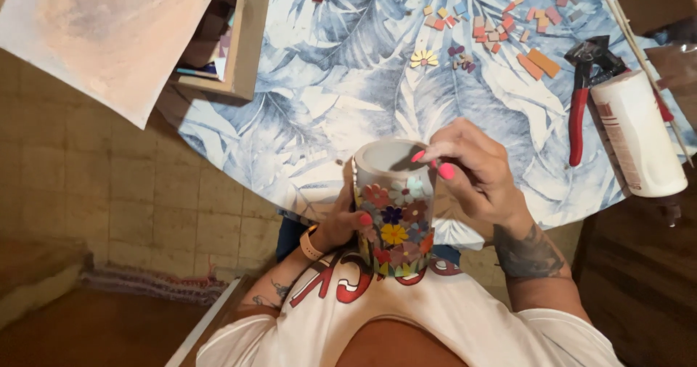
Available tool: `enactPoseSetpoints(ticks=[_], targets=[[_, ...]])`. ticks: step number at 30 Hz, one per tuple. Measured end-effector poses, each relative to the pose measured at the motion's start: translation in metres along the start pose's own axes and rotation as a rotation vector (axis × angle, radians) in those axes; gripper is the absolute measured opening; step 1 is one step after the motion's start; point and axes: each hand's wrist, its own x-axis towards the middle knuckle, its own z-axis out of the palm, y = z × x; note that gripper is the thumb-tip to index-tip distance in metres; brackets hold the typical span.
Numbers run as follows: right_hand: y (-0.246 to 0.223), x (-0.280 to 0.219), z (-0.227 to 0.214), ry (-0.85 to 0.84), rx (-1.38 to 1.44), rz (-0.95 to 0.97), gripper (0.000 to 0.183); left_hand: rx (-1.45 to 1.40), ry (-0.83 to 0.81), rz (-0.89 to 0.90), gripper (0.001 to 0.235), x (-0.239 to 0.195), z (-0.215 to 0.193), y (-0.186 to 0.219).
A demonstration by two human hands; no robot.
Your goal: Decorating a tumbler by gluing small flower-shaped ornaments onto its surface
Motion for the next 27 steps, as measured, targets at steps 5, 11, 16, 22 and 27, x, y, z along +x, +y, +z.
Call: enactPoseSetpoints(ticks=[5,11,16,22,27], targets=[[-0.009,0.000,0.002,-0.029,0.012,0.018,0.032,0.028,-0.080,0.041,0.086,-0.012,-0.029,-0.026],[-0.005,-0.007,0.004,-0.072,-0.020,-0.053,0.039,0.009,-0.135,0.081,0.085,-0.010,-0.022,-0.025],[-0.013,-0.002,0.006,-0.128,-0.038,-0.032,0.041,-0.070,-0.105,0.091,0.097,-0.012,-0.030,-0.035],[-0.009,-0.006,0.007,-0.150,-0.100,-0.036,0.039,0.000,-0.149,0.095,0.101,-0.009,-0.046,-0.045],[-0.006,-0.008,0.007,-0.149,-0.134,-0.059,0.037,0.095,-0.203,0.021,0.085,-0.003,-0.016,-0.002]])
